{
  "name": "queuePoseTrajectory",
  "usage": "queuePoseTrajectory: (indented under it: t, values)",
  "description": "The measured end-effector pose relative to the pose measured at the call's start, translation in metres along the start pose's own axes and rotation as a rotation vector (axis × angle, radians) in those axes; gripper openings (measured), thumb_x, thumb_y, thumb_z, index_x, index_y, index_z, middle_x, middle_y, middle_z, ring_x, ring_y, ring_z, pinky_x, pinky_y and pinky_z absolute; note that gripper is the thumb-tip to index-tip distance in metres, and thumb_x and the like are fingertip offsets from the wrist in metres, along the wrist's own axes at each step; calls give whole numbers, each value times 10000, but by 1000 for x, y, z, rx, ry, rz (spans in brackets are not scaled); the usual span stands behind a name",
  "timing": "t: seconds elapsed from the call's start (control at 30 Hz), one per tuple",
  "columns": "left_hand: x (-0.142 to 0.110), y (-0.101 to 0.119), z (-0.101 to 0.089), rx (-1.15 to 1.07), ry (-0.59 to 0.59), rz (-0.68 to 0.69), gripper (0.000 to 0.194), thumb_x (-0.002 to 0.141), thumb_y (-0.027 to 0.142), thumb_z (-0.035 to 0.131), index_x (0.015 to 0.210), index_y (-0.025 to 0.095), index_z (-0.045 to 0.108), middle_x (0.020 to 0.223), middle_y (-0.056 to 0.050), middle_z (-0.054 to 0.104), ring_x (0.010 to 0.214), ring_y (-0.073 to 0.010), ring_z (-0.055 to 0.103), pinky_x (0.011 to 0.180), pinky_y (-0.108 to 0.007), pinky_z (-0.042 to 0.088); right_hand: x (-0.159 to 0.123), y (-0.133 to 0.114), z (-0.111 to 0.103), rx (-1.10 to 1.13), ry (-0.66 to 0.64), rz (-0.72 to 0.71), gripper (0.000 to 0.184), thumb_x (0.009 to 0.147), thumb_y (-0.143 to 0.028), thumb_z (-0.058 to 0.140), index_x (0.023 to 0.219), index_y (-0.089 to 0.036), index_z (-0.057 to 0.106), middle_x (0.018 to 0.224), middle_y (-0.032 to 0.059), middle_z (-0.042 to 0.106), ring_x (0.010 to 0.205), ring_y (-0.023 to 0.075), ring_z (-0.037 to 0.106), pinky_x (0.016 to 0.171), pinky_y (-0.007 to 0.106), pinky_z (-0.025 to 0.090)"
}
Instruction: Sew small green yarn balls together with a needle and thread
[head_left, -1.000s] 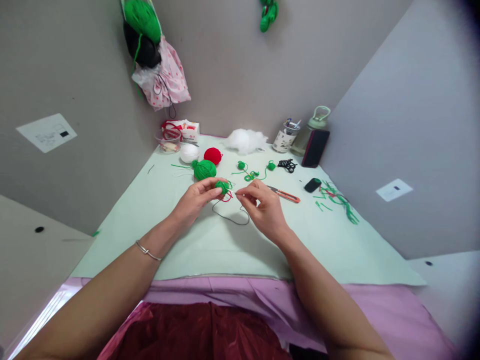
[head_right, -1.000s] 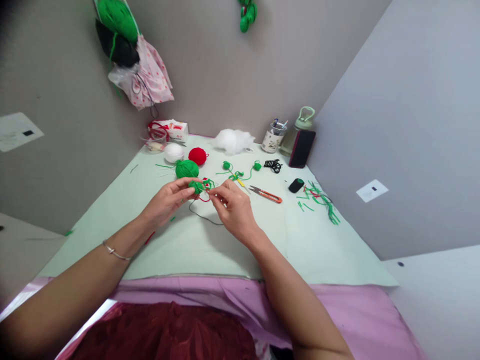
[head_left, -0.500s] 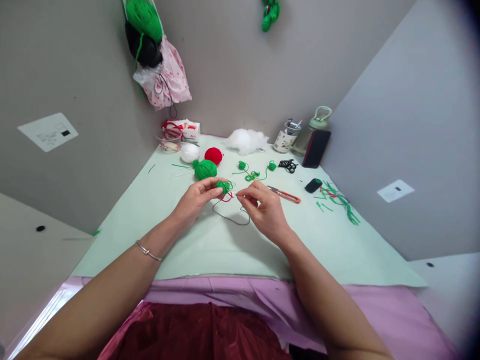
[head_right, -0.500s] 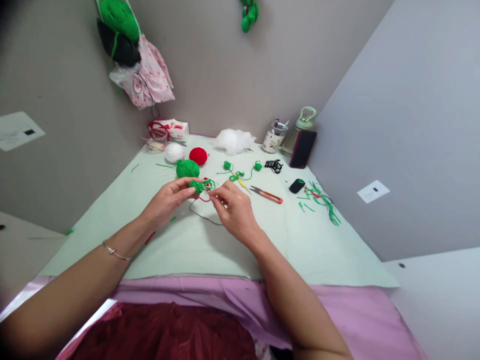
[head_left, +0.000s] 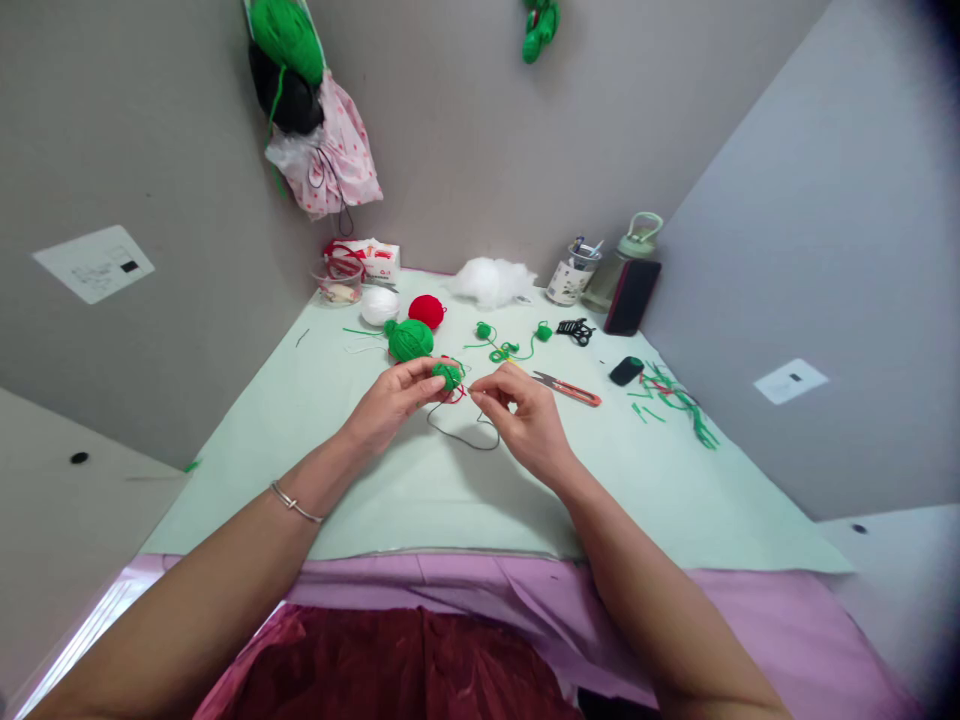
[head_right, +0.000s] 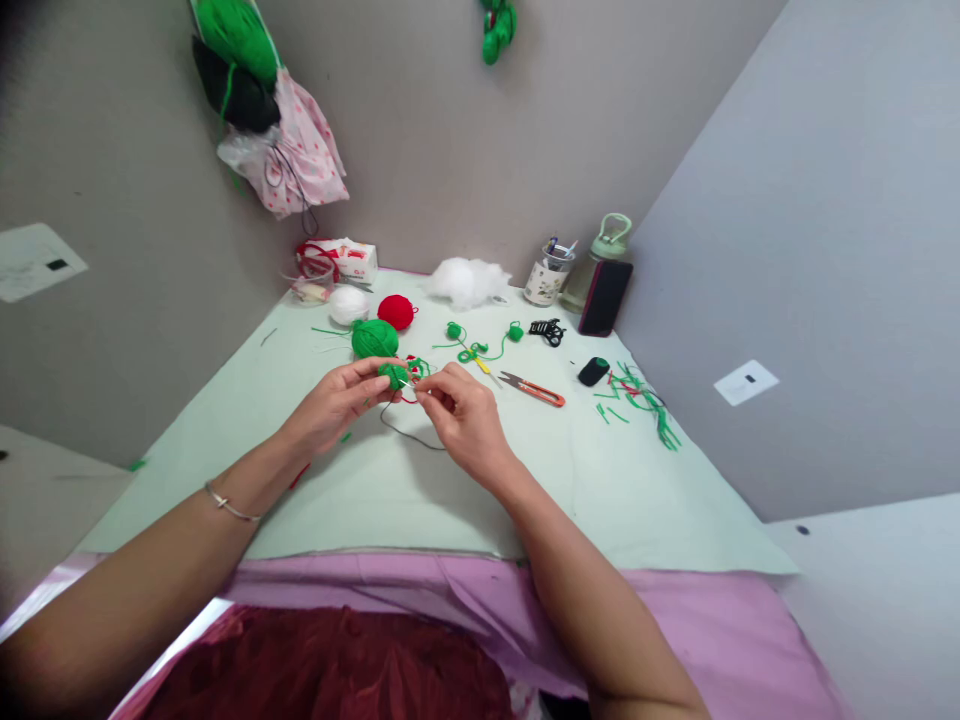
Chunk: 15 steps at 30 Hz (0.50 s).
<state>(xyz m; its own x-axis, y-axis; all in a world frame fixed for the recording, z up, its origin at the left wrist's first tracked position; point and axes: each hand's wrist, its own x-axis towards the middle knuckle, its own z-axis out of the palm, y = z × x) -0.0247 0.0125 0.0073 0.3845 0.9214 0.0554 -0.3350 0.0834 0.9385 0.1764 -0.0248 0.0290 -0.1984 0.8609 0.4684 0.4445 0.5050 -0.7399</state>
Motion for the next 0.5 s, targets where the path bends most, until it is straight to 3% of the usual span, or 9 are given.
queuePoseTrajectory:
  t: [0.27, 0.5]
  values:
    - [-2, -1, 4, -23, -38, -43, 385, 750, 380, 830, 1071, 175, 767, 1039, -69, 738, 856, -159, 646, 930, -349, 506, 7, 9, 0, 253, -30, 112, 145, 846, -326, 718, 794, -192, 735, 751, 15, 590, 674, 128, 484, 619, 278, 395]
    - [-2, -7, 10, 63, 87, 52, 385, 740, 388, 832, 1029, 172, 698, 1045, -53, 710, 891, -167, 656, 894, -347, 523, 8, 10, 10, 311, -20, 311, 194, 785, -354, 751, 789, -172, 685, 651, -17, 600, 559, 99, 479, 540, 251, 413]
